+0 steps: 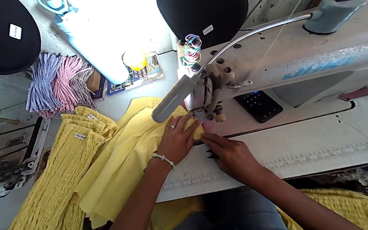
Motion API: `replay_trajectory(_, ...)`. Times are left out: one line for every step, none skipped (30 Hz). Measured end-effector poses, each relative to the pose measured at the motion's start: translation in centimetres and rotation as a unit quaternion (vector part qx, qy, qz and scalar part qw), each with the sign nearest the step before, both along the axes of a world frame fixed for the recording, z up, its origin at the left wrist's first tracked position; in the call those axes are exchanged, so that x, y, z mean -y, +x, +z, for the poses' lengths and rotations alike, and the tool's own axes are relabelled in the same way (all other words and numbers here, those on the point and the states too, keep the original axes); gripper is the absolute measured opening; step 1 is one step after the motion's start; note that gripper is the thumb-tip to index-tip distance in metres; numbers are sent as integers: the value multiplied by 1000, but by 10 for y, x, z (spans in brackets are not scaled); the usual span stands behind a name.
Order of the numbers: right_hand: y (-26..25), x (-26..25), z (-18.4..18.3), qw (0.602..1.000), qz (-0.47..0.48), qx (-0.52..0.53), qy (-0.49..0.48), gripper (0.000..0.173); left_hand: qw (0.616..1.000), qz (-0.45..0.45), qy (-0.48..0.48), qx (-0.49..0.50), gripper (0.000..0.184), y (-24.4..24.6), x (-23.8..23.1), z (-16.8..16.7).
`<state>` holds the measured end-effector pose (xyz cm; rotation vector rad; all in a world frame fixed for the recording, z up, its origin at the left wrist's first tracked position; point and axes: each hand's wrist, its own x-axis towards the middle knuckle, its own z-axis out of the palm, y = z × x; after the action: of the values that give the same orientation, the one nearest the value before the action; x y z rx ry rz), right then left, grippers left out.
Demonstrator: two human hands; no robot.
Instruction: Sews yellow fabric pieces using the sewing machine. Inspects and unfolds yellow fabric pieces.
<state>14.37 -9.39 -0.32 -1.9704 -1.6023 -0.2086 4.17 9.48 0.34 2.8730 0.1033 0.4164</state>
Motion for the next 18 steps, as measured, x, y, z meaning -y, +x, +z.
replay_trajectory(-1,0,0,1000,0,2,0,35,1000,0,1,-2,44,-1,1,0)
replay_trajectory(-1,1,0,1000,-1,3,0,36,1000,0,1,-4,44,-1,1,1)
replay_trajectory(0,1,0,1000,-1,2,0,36,1000,-1,1,-5,44,-1,1,1)
replay_trajectory(0,2,-1,1000,-1,-1,-1,36,1000,-3,0,-7,44,-1,1,0)
replay_trajectory(1,2,-1,1000,-1,-4,-3,35,1000,-4,-1,-7,44,-1,0,0)
replay_trajectory(2,3,-1,1000,-1,-5,-4,35,1000,-5,-1,-7,44,-1,0,-1)
replay_trajectory(2,3,-1,1000,-2,-5,-5,35,1000,-6,0,-8,43,-1,-1,-1)
replay_trajectory(1,3,-1,1000,-3,-4,-6,36,1000,-5,1,-10,43,-1,-1,-1)
replay_trajectory(1,3,-2,1000,-3,-2,-7,37,1000,-4,2,-11,44,-1,-1,-1)
replay_trajectory(1,4,-2,1000,-5,-2,-8,37,1000,-3,4,-10,44,-1,-1,-2)
replay_trajectory(0,4,-3,1000,-5,-2,-7,37,1000,-1,5,-11,44,-1,0,-2)
replay_trajectory(0,4,-3,1000,-5,-3,-5,37,1000,0,5,-11,44,-2,0,-2)
replay_trajectory(-1,3,-4,1000,-3,-5,-3,37,1000,1,5,-10,43,-2,1,-2)
replay_trajectory(-1,3,-3,1000,1,-7,-1,36,1000,1,4,-7,43,-2,1,-1)
replay_trajectory(-1,3,-3,1000,3,-8,0,34,1000,0,4,-3,43,-3,2,-1)
replay_trajectory(-2,3,-2,1000,7,-9,1,33,1000,-1,3,0,43,-4,4,-1)
replay_trajectory(-2,4,-1,1000,11,-7,0,32,1000,-2,4,3,43,-5,5,-2)
replay_trajectory(-3,5,0,1000,13,-5,0,32,1000,-4,5,7,43,-7,7,-2)
